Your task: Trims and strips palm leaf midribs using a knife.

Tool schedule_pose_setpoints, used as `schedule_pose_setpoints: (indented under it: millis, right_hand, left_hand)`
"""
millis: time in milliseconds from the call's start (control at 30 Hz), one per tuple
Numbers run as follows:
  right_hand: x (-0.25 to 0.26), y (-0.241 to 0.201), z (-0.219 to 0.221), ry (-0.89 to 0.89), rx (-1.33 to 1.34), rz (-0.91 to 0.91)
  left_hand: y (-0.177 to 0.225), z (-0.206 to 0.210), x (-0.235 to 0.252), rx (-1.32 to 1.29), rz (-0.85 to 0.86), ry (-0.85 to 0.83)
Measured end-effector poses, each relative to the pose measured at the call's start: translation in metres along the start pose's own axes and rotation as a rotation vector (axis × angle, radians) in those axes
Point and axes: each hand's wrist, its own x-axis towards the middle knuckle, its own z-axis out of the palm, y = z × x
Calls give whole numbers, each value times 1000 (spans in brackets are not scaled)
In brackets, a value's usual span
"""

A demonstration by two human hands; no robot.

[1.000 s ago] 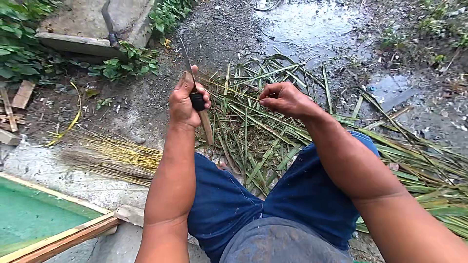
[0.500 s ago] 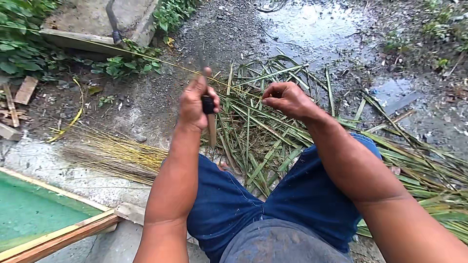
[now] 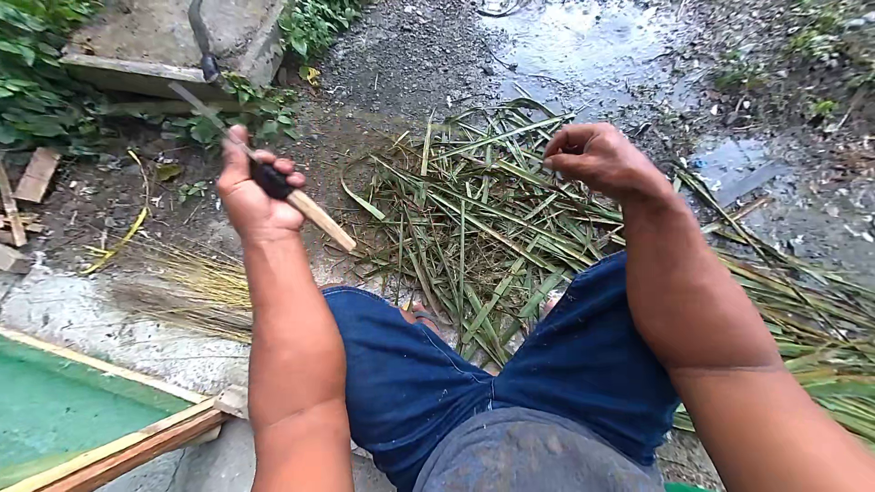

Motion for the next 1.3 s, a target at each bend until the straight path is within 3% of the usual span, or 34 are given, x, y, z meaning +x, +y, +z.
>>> schedule_pose_setpoints:
  millis: [67, 133, 267, 367, 467, 700, 867, 1067, 1200, 1300]
  right_hand:
    - [0, 2, -2, 84, 80, 72]
    - [2, -1, 7, 124, 237, 99]
    - [11, -10, 38, 82, 560, 77]
    - [12, -18, 56, 4, 569, 86]
    - [12, -23, 72, -85, 511, 73]
    - [10, -25, 74, -152, 473, 55]
    - [11, -23, 75, -87, 419, -53]
    - [4, -26, 62, -92, 275, -71]
    - [6, -24, 73, -49, 312, -57]
    - [4, -26, 73, -39, 365, -77]
  left_hand:
    - [-3, -3, 3, -10, 40, 99]
    - [-12, 9, -5, 120, 54, 78]
    - [-41, 52, -52, 443, -57, -291]
    - [-70, 78, -82, 524, -204, -522]
    - [-92, 92, -93, 516, -313, -625]
    - [-92, 92, -79, 397, -304, -581]
    - [-105, 101, -98, 513, -388, -688]
    - [-71, 89, -63, 367, -229, -460]
    - [-95, 99, -98, 489, -363, -591]
    - [-97, 100, -95, 442, -391, -644]
